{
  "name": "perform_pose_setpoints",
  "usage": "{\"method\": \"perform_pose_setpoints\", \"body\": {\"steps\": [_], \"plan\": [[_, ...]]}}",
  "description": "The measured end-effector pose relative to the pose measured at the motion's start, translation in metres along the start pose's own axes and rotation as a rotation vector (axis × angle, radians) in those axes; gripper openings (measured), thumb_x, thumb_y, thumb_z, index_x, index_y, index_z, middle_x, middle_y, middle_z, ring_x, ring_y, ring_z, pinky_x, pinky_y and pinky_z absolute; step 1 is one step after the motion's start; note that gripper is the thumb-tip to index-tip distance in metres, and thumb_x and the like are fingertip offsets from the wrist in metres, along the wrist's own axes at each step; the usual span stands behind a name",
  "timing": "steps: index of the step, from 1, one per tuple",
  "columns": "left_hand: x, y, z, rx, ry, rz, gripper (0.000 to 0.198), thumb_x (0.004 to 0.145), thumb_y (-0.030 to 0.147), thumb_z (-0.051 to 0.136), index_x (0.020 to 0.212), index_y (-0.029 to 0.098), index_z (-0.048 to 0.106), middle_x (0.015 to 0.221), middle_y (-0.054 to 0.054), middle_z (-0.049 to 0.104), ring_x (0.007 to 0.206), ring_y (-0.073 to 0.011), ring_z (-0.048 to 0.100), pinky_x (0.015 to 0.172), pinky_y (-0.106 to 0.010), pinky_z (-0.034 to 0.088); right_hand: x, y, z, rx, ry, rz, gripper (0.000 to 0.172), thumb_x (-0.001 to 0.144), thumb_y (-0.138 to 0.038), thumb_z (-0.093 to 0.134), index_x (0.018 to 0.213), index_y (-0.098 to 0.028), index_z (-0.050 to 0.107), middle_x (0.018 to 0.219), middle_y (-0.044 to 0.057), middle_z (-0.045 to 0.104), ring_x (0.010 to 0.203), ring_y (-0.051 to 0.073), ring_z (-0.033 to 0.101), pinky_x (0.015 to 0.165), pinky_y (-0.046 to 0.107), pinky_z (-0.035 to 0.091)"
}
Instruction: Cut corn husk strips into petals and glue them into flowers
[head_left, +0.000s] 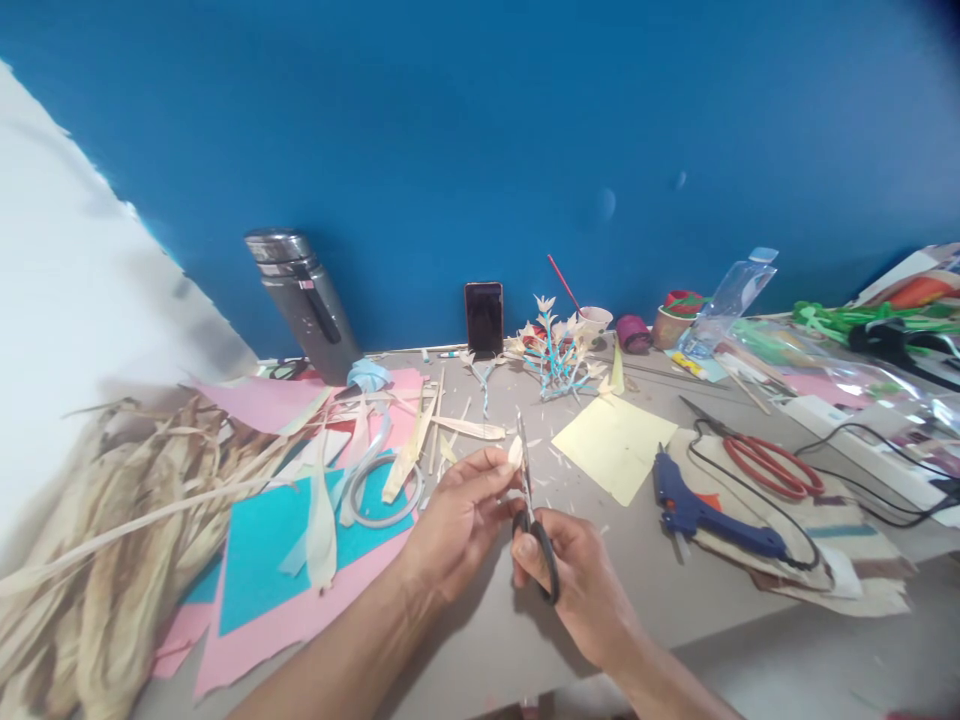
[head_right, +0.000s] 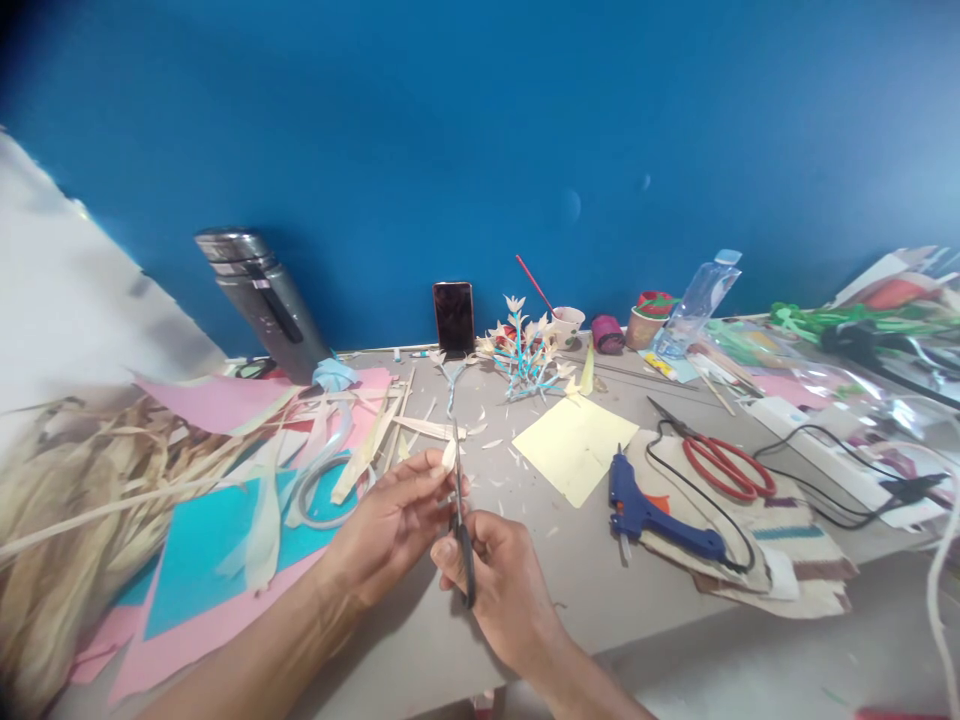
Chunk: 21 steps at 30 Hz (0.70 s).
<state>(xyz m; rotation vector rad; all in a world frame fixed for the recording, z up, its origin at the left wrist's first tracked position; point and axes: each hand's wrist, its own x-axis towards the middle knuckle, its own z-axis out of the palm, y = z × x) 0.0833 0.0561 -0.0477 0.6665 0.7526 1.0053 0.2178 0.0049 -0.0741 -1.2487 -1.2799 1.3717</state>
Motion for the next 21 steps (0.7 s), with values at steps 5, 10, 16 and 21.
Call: {"method": "perform_pose_setpoints", "body": {"steps": [5, 10, 16, 21], "plan": [[0.000, 0.001, -0.001, -0.002, -0.009, 0.011, 0.014, 0.077, 0.024, 0.075, 0.075, 0.015, 0.064, 0.075, -0.003, 0.063, 0.067, -0.0127, 0.058, 0.069, -0.026, 0.046, 0.000, 0.001, 0.000, 0.009, 0.003, -0.001, 0.058, 0.073, -0.073, 0.063, 0.060, -0.017, 0.056, 0.054, 0.000, 0.055, 0.050, 0.010, 0.044, 0.047, 0.021, 0.036], [0.000, 0.003, 0.001, -0.015, 0.012, 0.005, 0.017, 0.072, 0.023, 0.078, 0.074, 0.015, 0.064, 0.075, -0.003, 0.063, 0.066, -0.0131, 0.058, 0.069, -0.027, 0.046, 0.000, 0.002, -0.001, -0.016, -0.006, 0.000, 0.058, 0.075, -0.073, 0.062, 0.060, -0.017, 0.056, 0.054, 0.001, 0.055, 0.050, 0.010, 0.043, 0.046, 0.021, 0.034], [0.001, 0.003, -0.002, -0.016, -0.032, -0.010, 0.013, 0.076, 0.023, 0.074, 0.074, 0.015, 0.063, 0.077, -0.003, 0.063, 0.067, -0.0134, 0.059, 0.070, -0.028, 0.047, -0.002, 0.005, -0.001, -0.023, -0.002, -0.011, 0.058, 0.076, -0.072, 0.062, 0.059, -0.017, 0.056, 0.053, 0.002, 0.056, 0.048, 0.010, 0.042, 0.044, 0.021, 0.031], [0.002, 0.004, -0.004, 0.051, 0.004, 0.054, 0.013, 0.077, 0.023, 0.073, 0.072, 0.015, 0.064, 0.078, -0.005, 0.063, 0.075, -0.0152, 0.059, 0.071, -0.027, 0.048, -0.002, 0.001, -0.016, -0.054, -0.004, 0.027, 0.053, 0.076, -0.066, 0.065, 0.059, -0.016, 0.057, 0.055, 0.003, 0.058, 0.051, 0.011, 0.045, 0.046, 0.022, 0.033]]}}
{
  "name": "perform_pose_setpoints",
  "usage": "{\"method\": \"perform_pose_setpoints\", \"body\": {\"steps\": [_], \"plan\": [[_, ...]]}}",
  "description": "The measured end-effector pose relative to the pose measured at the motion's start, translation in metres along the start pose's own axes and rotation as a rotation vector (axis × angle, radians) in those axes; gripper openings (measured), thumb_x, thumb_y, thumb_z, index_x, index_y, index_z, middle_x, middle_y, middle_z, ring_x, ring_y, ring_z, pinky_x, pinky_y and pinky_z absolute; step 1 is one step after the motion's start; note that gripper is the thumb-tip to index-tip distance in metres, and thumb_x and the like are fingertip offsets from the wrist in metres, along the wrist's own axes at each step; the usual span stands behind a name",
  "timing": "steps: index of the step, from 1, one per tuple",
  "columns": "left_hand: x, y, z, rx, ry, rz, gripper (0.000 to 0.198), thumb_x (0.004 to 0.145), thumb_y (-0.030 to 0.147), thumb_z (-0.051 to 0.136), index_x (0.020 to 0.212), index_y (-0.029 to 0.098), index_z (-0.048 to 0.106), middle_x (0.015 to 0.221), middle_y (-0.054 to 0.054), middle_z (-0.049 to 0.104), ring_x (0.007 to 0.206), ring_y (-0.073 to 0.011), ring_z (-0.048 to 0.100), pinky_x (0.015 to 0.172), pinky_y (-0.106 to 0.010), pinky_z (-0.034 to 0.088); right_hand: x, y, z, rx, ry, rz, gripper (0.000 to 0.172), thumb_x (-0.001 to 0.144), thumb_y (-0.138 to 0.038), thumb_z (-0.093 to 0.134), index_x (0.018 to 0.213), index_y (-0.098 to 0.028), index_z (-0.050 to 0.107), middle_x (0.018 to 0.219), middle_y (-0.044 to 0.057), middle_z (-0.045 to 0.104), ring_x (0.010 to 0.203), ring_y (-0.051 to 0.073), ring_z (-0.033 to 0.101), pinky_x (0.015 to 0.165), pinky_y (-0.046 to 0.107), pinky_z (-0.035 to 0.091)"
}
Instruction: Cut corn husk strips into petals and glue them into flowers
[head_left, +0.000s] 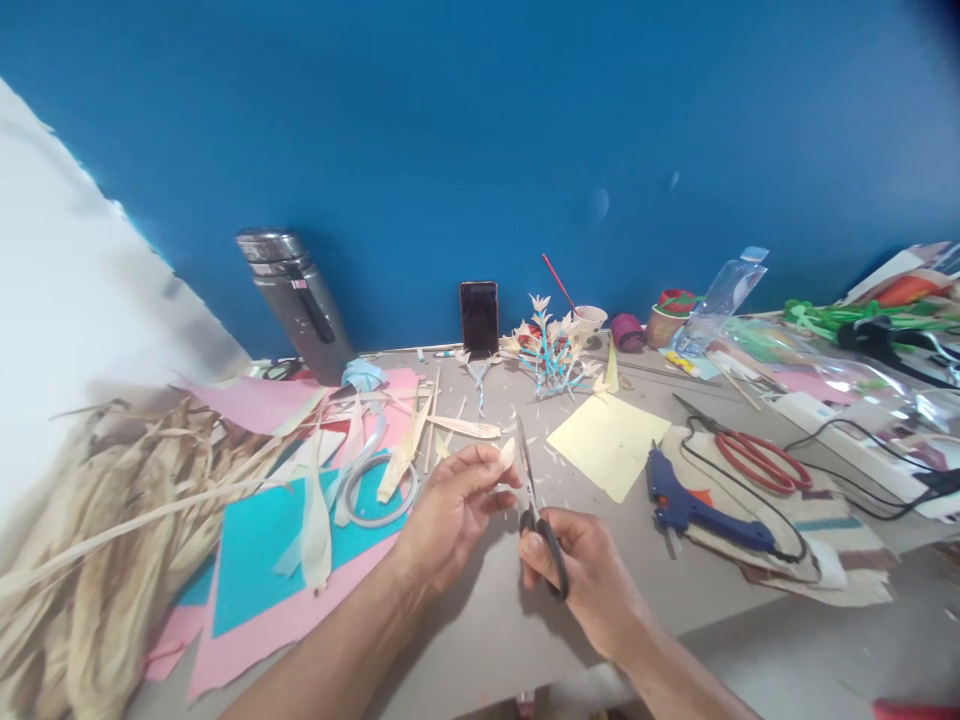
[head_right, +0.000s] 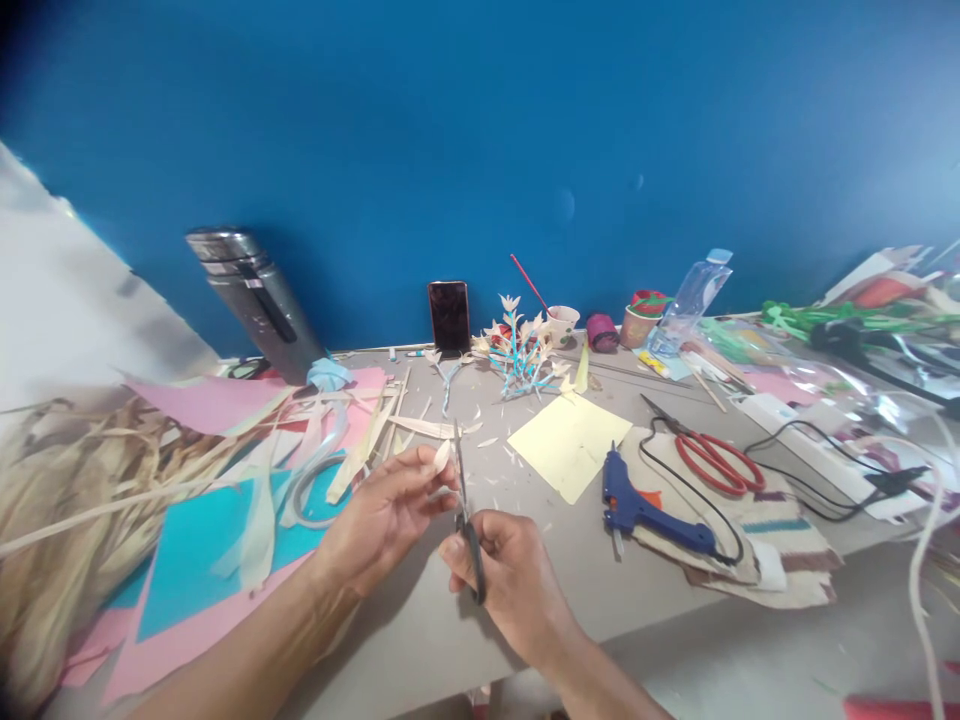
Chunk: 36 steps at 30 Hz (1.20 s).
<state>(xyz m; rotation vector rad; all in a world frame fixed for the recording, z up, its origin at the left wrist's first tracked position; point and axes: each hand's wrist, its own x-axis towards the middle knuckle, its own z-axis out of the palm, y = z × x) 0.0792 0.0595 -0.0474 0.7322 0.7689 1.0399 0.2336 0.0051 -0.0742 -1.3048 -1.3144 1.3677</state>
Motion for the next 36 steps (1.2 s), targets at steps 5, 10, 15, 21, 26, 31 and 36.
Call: {"method": "perform_pose_setpoints", "body": {"steps": [5, 10, 15, 21, 26, 31, 36], "plan": [[0.002, 0.000, 0.000, 0.005, 0.051, -0.018, 0.014, 0.074, 0.023, 0.076, 0.074, 0.016, 0.064, 0.074, -0.004, 0.063, 0.073, -0.0139, 0.059, 0.068, -0.026, 0.049, 0.008, -0.009, -0.040, -0.261, 0.106, 0.023, 0.044, 0.075, -0.057, 0.069, 0.061, -0.018, 0.057, 0.058, 0.000, 0.055, 0.054, 0.012, 0.044, 0.050, 0.024, 0.032], [0.004, -0.006, 0.000, -0.021, 0.047, -0.043, 0.020, 0.068, 0.023, 0.081, 0.075, 0.015, 0.065, 0.069, -0.002, 0.063, 0.065, -0.0122, 0.058, 0.060, -0.024, 0.049, 0.015, -0.011, -0.062, -0.902, 0.310, 0.047, 0.040, 0.075, -0.051, 0.071, 0.059, -0.021, 0.049, 0.054, -0.002, 0.053, 0.052, 0.014, 0.043, 0.050, 0.026, 0.023], [0.007, -0.011, 0.000, -0.035, 0.022, -0.076, 0.026, 0.063, 0.020, 0.085, 0.076, 0.014, 0.064, 0.067, -0.001, 0.062, 0.062, -0.0108, 0.058, 0.057, -0.022, 0.048, 0.018, -0.012, -0.060, -1.114, 0.279, 0.115, 0.033, 0.076, -0.051, 0.071, 0.086, -0.021, 0.061, 0.074, 0.005, 0.070, 0.068, 0.022, 0.064, 0.055, 0.027, 0.028], [0.006, -0.009, 0.002, -0.020, 0.006, -0.128, 0.028, 0.060, 0.017, 0.085, 0.078, 0.015, 0.063, 0.068, -0.001, 0.064, 0.062, -0.0123, 0.060, 0.056, -0.023, 0.048, 0.023, -0.012, -0.057, -1.216, 0.316, 0.112, 0.036, 0.080, -0.049, 0.069, 0.097, -0.017, 0.066, 0.095, 0.014, 0.073, 0.084, 0.030, 0.070, 0.060, 0.029, 0.034], [0.005, -0.011, 0.000, 0.012, -0.071, -0.162, 0.022, 0.062, 0.015, 0.081, 0.075, 0.014, 0.063, 0.072, -0.003, 0.065, 0.065, -0.0129, 0.060, 0.056, -0.024, 0.047, 0.033, -0.012, -0.062, -1.129, 0.233, 0.176, 0.037, 0.075, -0.048, 0.074, 0.090, -0.014, 0.069, 0.094, 0.018, 0.073, 0.088, 0.033, 0.069, 0.061, 0.029, 0.038], [0.009, -0.012, -0.003, 0.030, -0.080, -0.163, 0.022, 0.063, 0.014, 0.079, 0.077, 0.015, 0.062, 0.066, -0.001, 0.063, 0.061, -0.0118, 0.058, 0.056, -0.023, 0.046, 0.039, -0.014, -0.075, -0.986, 0.111, 0.203, 0.029, 0.068, -0.039, 0.078, 0.081, -0.015, 0.067, 0.069, 0.009, 0.072, 0.067, 0.024, 0.068, 0.050, 0.025, 0.036], [0.012, -0.008, -0.004, 0.064, -0.070, -0.168, 0.022, 0.062, 0.015, 0.079, 0.076, 0.015, 0.061, 0.062, 0.000, 0.062, 0.056, -0.0103, 0.056, 0.054, -0.022, 0.046, 0.035, -0.008, -0.084, -0.866, 0.078, 0.213, 0.020, 0.075, -0.030, 0.070, 0.089, -0.017, 0.064, 0.055, -0.001, 0.067, 0.050, 0.015, 0.063, 0.047, 0.021, 0.035]]}}
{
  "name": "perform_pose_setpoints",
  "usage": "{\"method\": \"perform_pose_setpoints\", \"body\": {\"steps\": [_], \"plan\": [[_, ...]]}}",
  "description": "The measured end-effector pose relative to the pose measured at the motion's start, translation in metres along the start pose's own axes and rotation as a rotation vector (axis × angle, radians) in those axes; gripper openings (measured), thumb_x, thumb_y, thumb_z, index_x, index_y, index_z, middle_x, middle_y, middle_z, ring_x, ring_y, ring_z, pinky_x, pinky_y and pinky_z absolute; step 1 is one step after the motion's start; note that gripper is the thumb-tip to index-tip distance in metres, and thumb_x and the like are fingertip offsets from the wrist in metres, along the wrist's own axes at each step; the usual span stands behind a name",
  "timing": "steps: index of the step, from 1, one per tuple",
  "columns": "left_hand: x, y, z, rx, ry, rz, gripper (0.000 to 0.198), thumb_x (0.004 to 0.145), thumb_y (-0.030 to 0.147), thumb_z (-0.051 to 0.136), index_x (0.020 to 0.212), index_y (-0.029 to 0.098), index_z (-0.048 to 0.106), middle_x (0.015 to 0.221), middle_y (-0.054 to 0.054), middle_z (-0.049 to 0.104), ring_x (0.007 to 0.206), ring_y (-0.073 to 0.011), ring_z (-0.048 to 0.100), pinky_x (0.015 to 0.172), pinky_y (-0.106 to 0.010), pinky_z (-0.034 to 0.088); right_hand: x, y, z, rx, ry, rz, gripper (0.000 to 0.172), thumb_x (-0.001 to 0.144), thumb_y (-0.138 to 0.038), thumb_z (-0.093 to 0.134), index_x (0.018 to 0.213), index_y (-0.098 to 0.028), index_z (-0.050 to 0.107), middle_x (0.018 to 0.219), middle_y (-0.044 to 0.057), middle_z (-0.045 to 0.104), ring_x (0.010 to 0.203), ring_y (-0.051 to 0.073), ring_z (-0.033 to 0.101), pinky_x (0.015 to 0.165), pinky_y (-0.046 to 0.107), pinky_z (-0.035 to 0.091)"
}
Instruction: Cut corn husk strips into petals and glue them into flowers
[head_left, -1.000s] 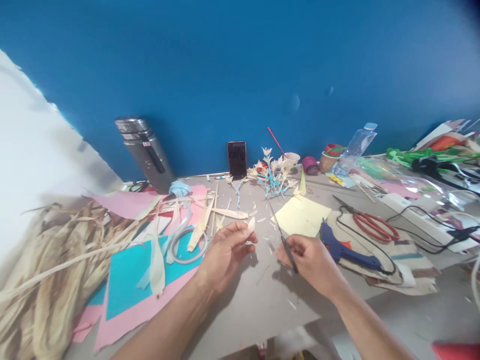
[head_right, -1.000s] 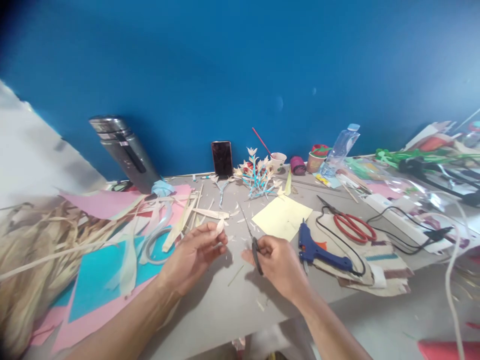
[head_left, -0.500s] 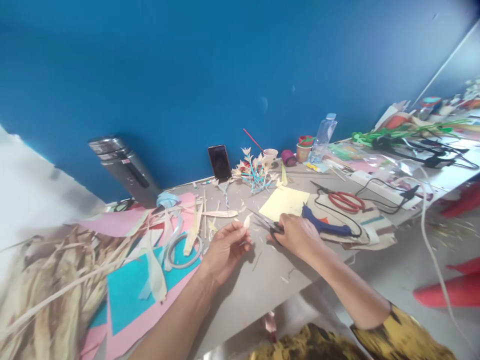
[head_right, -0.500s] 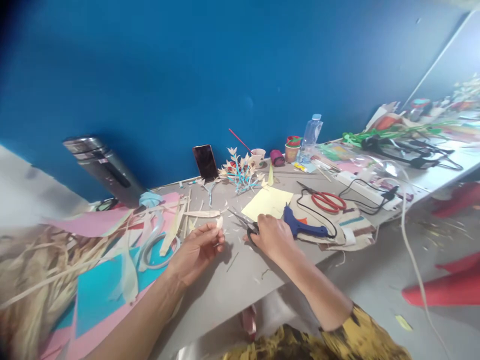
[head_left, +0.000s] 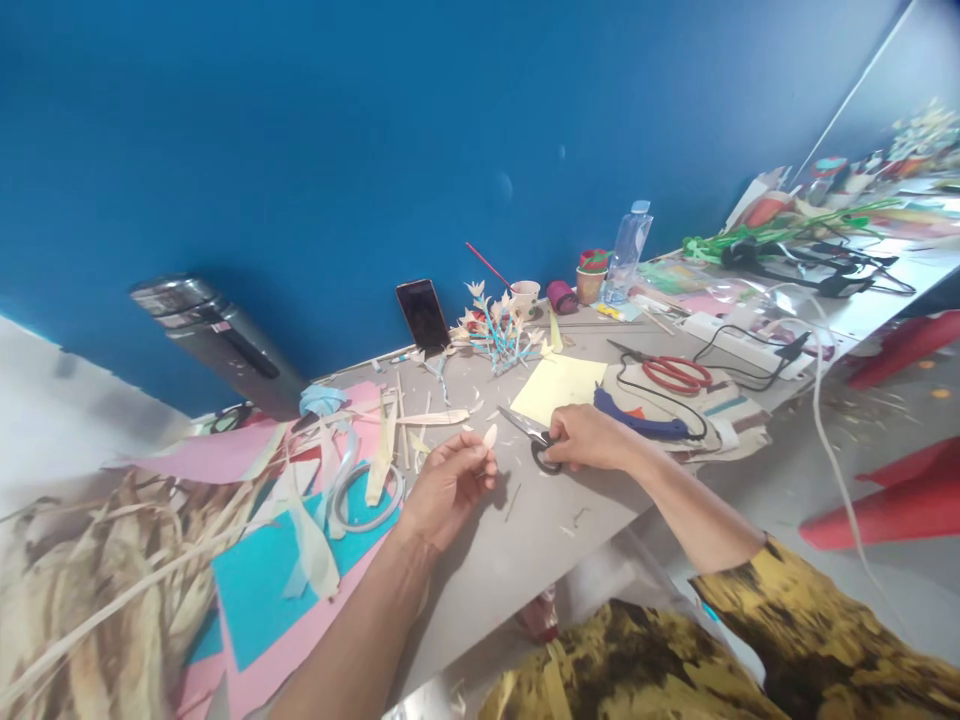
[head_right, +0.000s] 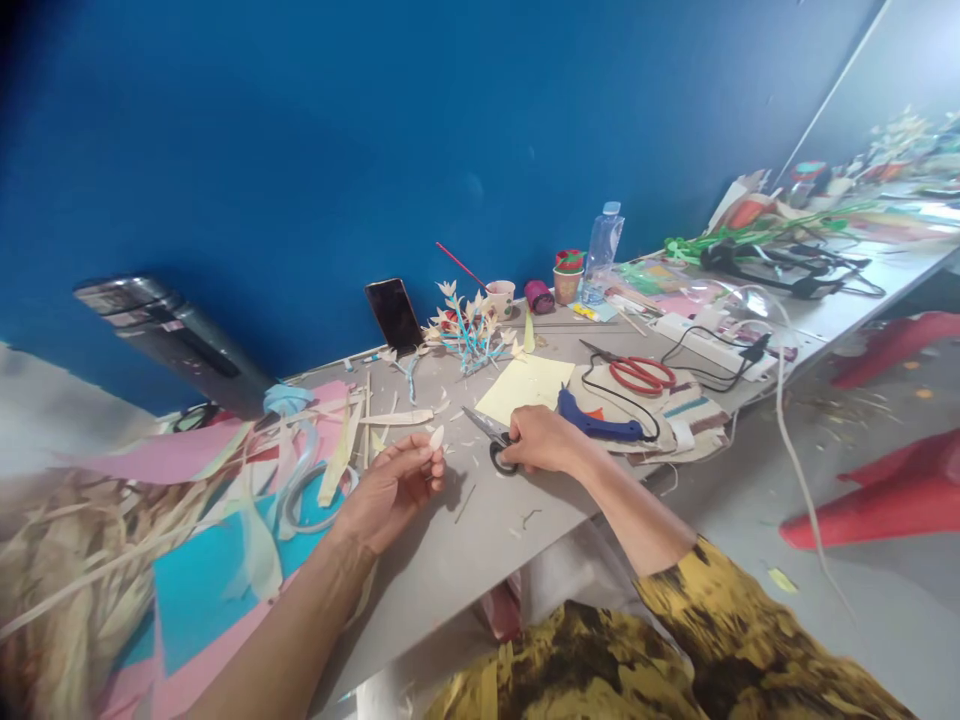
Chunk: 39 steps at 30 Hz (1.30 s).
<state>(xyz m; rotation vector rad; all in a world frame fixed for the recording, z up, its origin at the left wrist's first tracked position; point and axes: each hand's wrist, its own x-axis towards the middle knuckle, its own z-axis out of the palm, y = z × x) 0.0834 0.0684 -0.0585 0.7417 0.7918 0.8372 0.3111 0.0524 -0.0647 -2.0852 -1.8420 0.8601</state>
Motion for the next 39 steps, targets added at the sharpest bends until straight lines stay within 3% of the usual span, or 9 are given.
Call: {"method": "perform_pose_setpoints", "body": {"steps": [5, 8, 11, 16, 20, 23, 34, 36, 39], "plan": [[0.002, 0.003, -0.003, -0.016, -0.022, -0.015, 0.020, 0.063, 0.014, 0.076, 0.075, 0.015, 0.061, 0.063, -0.001, 0.062, 0.056, -0.0108, 0.056, 0.053, -0.022, 0.045, -0.011, -0.004, 0.009, -0.021, 0.138, -0.007, 0.011, 0.083, -0.027, 0.063, 0.090, -0.019, 0.063, 0.070, 0.003, 0.071, 0.064, 0.017, 0.063, 0.055, 0.024, 0.033], [0.003, 0.005, -0.005, -0.015, 0.010, -0.026, 0.020, 0.062, 0.014, 0.076, 0.075, 0.015, 0.060, 0.062, 0.000, 0.061, 0.055, -0.0103, 0.056, 0.053, -0.022, 0.045, -0.020, -0.015, 0.012, -0.046, 0.191, -0.148, 0.005, 0.083, -0.021, 0.061, 0.086, -0.021, 0.065, 0.084, 0.003, 0.072, 0.075, 0.016, 0.062, 0.062, 0.025, 0.033], [0.004, 0.006, -0.005, 0.014, 0.054, -0.020, 0.022, 0.061, 0.016, 0.078, 0.075, 0.015, 0.060, 0.062, 0.001, 0.062, 0.054, -0.0095, 0.055, 0.052, -0.021, 0.045, -0.022, -0.024, 0.011, -0.021, 0.143, -0.328, 0.007, 0.082, -0.018, 0.061, 0.080, -0.021, 0.066, 0.080, 0.000, 0.071, 0.071, 0.014, 0.060, 0.062, 0.024, 0.033], [0.005, 0.003, -0.006, 0.084, 0.100, 0.017, 0.027, 0.061, 0.021, 0.083, 0.076, 0.015, 0.062, 0.067, 0.000, 0.066, 0.054, -0.0079, 0.057, 0.053, -0.019, 0.045, -0.013, -0.029, 0.008, 0.037, 0.164, -0.340, 0.009, 0.082, -0.019, 0.060, 0.079, -0.019, 0.068, 0.074, 0.001, 0.069, 0.067, 0.014, 0.058, 0.062, 0.024, 0.034], [0.005, -0.001, -0.006, 0.179, 0.076, 0.016, 0.025, 0.063, 0.024, 0.083, 0.074, 0.014, 0.063, 0.067, -0.001, 0.065, 0.054, -0.0080, 0.056, 0.053, -0.019, 0.043, -0.006, -0.034, 0.016, 0.447, 0.008, -0.312, 0.029, 0.084, -0.041, 0.065, 0.096, -0.015, 0.068, 0.069, 0.001, 0.065, 0.058, 0.013, 0.055, 0.056, 0.024, 0.038], [0.004, -0.003, -0.006, 0.274, 0.016, 0.033, 0.020, 0.068, 0.025, 0.079, 0.072, 0.014, 0.063, 0.064, 0.000, 0.063, 0.055, -0.0085, 0.054, 0.054, -0.020, 0.040, -0.003, -0.038, 0.026, 0.771, -0.103, -0.296, 0.036, 0.079, -0.049, 0.070, 0.088, -0.015, 0.065, 0.065, -0.001, 0.061, 0.053, 0.010, 0.050, 0.050, 0.022, 0.035], [-0.004, -0.001, 0.000, 0.445, -0.274, -0.015, 0.026, 0.077, 0.037, 0.075, 0.076, 0.016, 0.060, 0.069, -0.004, 0.064, 0.062, -0.0136, 0.059, 0.061, -0.025, 0.045, -0.013, -0.027, 0.031, 1.219, -0.442, -0.166, 0.027, 0.071, -0.037, 0.078, 0.069, -0.013, 0.065, 0.053, -0.005, 0.048, 0.047, 0.005, 0.029, 0.044, 0.020, 0.014], [0.000, -0.001, -0.002, 0.431, -0.226, -0.023, 0.026, 0.076, 0.037, 0.075, 0.076, 0.016, 0.060, 0.068, -0.004, 0.065, 0.060, -0.0141, 0.059, 0.060, -0.026, 0.045, -0.014, -0.023, 0.029, 1.220, -0.364, -0.170, 0.026, 0.071, -0.036, 0.077, 0.068, -0.013, 0.065, 0.052, -0.005, 0.048, 0.046, 0.005, 0.030, 0.044, 0.021, 0.015], [0.009, 0.002, -0.011, 0.399, 0.046, 0.094, 0.024, 0.074, 0.036, 0.075, 0.077, 0.016, 0.060, 0.068, -0.002, 0.063, 0.056, -0.0128, 0.057, 0.055, -0.025, 0.044, -0.014, -0.015, 0.025, 1.222, -0.145, -0.171, 0.028, 0.072, -0.038, 0.078, 0.069, -0.012, 0.067, 0.049, -0.006, 0.046, 0.046, 0.004, 0.029, 0.045, 0.021, 0.016]]}}
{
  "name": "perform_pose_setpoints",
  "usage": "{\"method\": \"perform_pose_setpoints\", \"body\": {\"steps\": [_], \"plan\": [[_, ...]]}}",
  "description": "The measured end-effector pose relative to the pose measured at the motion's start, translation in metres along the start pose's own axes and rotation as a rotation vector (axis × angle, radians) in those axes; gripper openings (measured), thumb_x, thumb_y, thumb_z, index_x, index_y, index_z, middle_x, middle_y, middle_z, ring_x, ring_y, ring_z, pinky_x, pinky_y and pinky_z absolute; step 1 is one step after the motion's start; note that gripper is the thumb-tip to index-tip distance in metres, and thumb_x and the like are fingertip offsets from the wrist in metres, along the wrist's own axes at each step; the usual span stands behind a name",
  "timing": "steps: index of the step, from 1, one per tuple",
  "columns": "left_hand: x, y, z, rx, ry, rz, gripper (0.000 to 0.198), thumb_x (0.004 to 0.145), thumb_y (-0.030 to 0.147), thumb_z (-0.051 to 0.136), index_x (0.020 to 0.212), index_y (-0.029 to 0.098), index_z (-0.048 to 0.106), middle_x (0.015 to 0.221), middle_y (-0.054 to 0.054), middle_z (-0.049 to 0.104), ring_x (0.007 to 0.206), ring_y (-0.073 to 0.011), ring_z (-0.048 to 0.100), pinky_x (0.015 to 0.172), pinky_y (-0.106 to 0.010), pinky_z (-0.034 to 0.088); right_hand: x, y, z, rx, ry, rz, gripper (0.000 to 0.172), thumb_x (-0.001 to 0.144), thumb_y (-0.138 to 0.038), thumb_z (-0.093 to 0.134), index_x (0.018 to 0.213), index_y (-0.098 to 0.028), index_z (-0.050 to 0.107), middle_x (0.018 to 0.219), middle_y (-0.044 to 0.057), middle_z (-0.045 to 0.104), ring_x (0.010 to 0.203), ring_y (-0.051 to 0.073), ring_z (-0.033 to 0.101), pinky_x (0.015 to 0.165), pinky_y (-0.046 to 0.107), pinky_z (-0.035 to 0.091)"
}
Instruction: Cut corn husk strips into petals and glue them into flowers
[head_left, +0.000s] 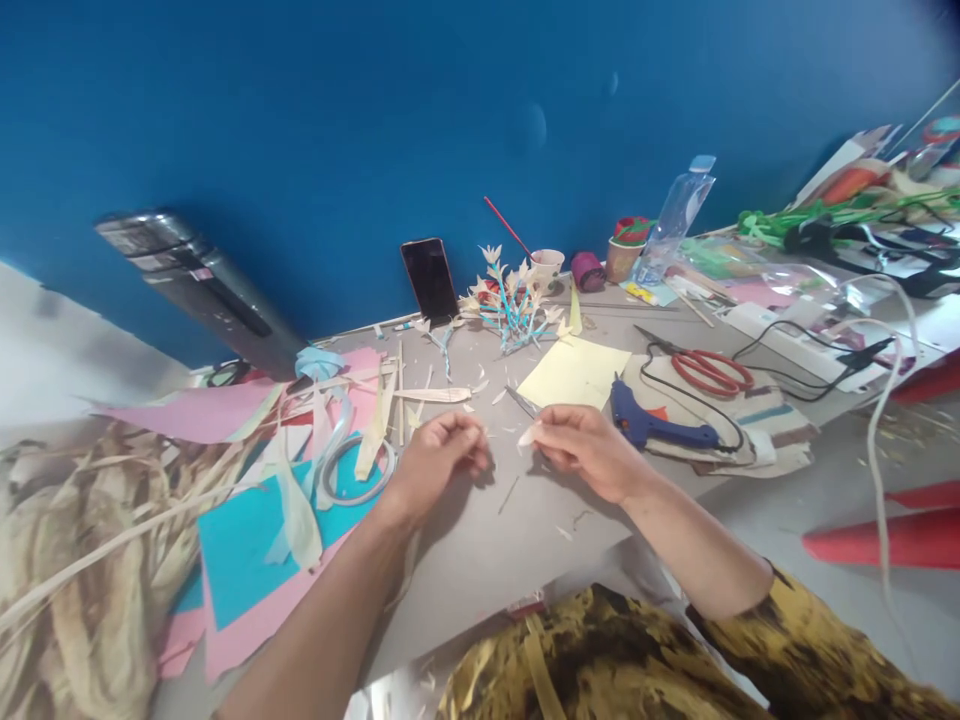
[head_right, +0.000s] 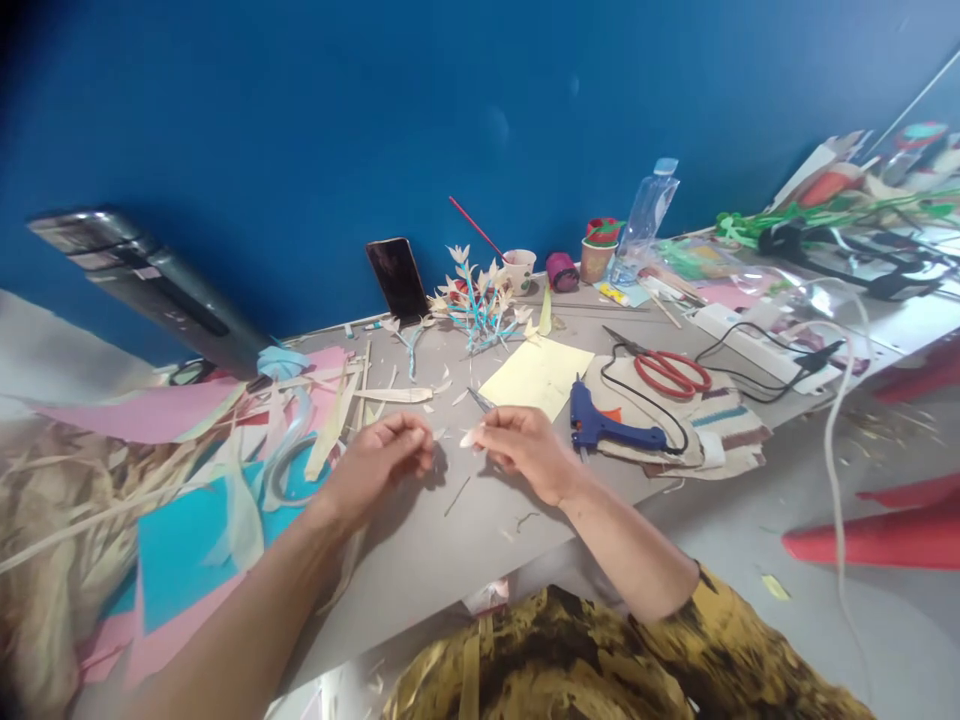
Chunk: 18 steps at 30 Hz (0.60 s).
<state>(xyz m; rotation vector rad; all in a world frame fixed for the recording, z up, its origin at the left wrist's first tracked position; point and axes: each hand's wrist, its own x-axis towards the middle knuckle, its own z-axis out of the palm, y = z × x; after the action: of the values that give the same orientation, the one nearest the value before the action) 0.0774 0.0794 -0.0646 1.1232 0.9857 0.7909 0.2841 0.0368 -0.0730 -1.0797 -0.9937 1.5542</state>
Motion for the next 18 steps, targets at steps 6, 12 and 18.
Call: {"method": "perform_pose_setpoints", "body": {"steps": [6, 12, 18], "plan": [[0.011, 0.002, -0.021, 0.303, 0.385, 0.161, 0.017, 0.085, 0.034, 0.058, 0.080, 0.018, 0.064, 0.065, 0.000, 0.060, 0.055, -0.0135, 0.053, 0.055, -0.025, 0.039, -0.009, 0.006, -0.016, 0.021, 0.149, -0.045, 0.032, 0.072, -0.044, 0.078, 0.073, -0.013, 0.068, 0.054, -0.004, 0.048, 0.048, 0.006, 0.028, 0.045, 0.022, 0.016], [0.010, -0.011, -0.014, 1.000, 0.244, 0.399, 0.014, 0.084, 0.019, 0.056, 0.073, 0.021, 0.065, 0.081, -0.006, 0.064, 0.083, -0.0239, 0.058, 0.078, -0.035, 0.041, -0.015, 0.017, -0.016, -0.009, 0.144, -0.041, 0.033, 0.075, -0.046, 0.076, 0.074, -0.014, 0.068, 0.050, -0.006, 0.041, 0.047, 0.006, 0.025, 0.046, 0.023, 0.016], [0.008, -0.020, -0.009, 1.336, 0.190, 0.494, 0.031, 0.078, 0.005, 0.052, 0.096, 0.024, 0.069, 0.101, -0.010, 0.068, 0.101, -0.0295, 0.057, 0.086, -0.039, 0.039, -0.015, 0.016, -0.013, -0.131, 0.125, -0.051, 0.033, 0.079, -0.047, 0.072, 0.074, -0.015, 0.066, 0.050, -0.006, 0.043, 0.046, 0.007, 0.030, 0.045, 0.023, 0.019]]}}
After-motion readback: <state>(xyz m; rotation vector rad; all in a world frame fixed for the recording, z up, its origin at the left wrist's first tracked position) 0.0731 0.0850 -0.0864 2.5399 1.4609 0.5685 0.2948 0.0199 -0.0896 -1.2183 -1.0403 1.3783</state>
